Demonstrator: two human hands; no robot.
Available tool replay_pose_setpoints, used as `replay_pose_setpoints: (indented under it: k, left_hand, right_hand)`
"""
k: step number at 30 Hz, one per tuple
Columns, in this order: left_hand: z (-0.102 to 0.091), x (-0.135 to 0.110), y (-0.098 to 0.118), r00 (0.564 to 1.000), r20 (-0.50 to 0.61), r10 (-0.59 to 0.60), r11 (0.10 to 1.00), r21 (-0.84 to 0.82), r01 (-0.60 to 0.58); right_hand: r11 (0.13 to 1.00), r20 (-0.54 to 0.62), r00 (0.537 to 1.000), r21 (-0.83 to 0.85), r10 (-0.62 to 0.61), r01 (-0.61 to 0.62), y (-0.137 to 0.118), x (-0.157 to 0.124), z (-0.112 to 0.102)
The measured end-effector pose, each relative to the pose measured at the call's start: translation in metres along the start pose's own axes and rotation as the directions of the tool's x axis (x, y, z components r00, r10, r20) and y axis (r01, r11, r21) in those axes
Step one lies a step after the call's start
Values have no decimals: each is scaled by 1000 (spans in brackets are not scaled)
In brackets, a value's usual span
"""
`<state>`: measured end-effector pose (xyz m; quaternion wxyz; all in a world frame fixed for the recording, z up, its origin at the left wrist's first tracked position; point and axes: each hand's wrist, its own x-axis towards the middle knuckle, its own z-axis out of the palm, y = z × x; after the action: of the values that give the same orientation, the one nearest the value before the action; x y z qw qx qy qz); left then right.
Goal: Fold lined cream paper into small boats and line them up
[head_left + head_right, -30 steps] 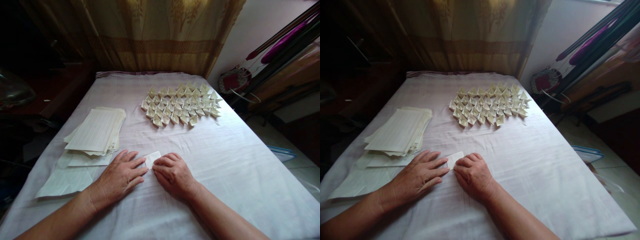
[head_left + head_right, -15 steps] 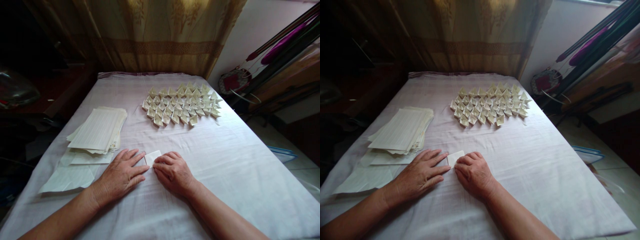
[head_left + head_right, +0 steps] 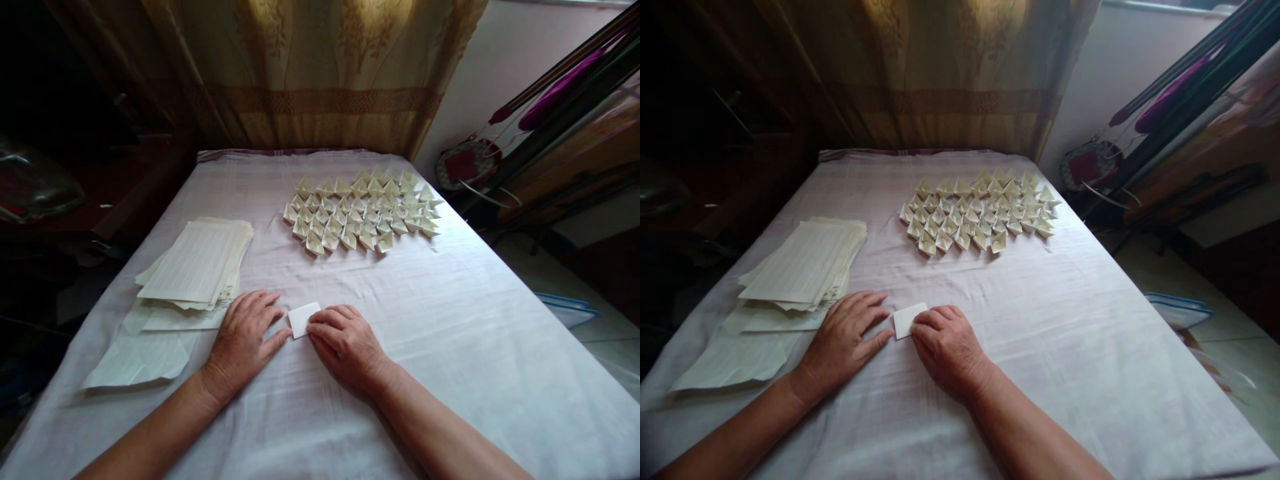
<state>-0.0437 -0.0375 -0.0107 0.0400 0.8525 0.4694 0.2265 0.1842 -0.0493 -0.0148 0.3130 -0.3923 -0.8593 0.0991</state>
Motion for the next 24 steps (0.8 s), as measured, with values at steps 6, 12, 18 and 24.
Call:
replay_pose_setpoints:
  k: [6,12,18,24]
  left_hand:
    - [6,3,12,999,-45,-25,996,-91,21]
    - [15,4,24,996,-94,-2,976,-216,-19]
    - [12,2,30,978,-154,138,980,-120,-157]
    - [4,2,35,957,-163,241,969,-4,-245]
  right_hand:
    - [1000,-44,999,-12,-15,15,1,1,1]
    - [999,-101,994,-25,-34,31,0,3,-1]
    - [992,-231,970,-84,75,-96,-3,-1,0]
    - [995,-187,982,-86,25,-42,2,-2,0]
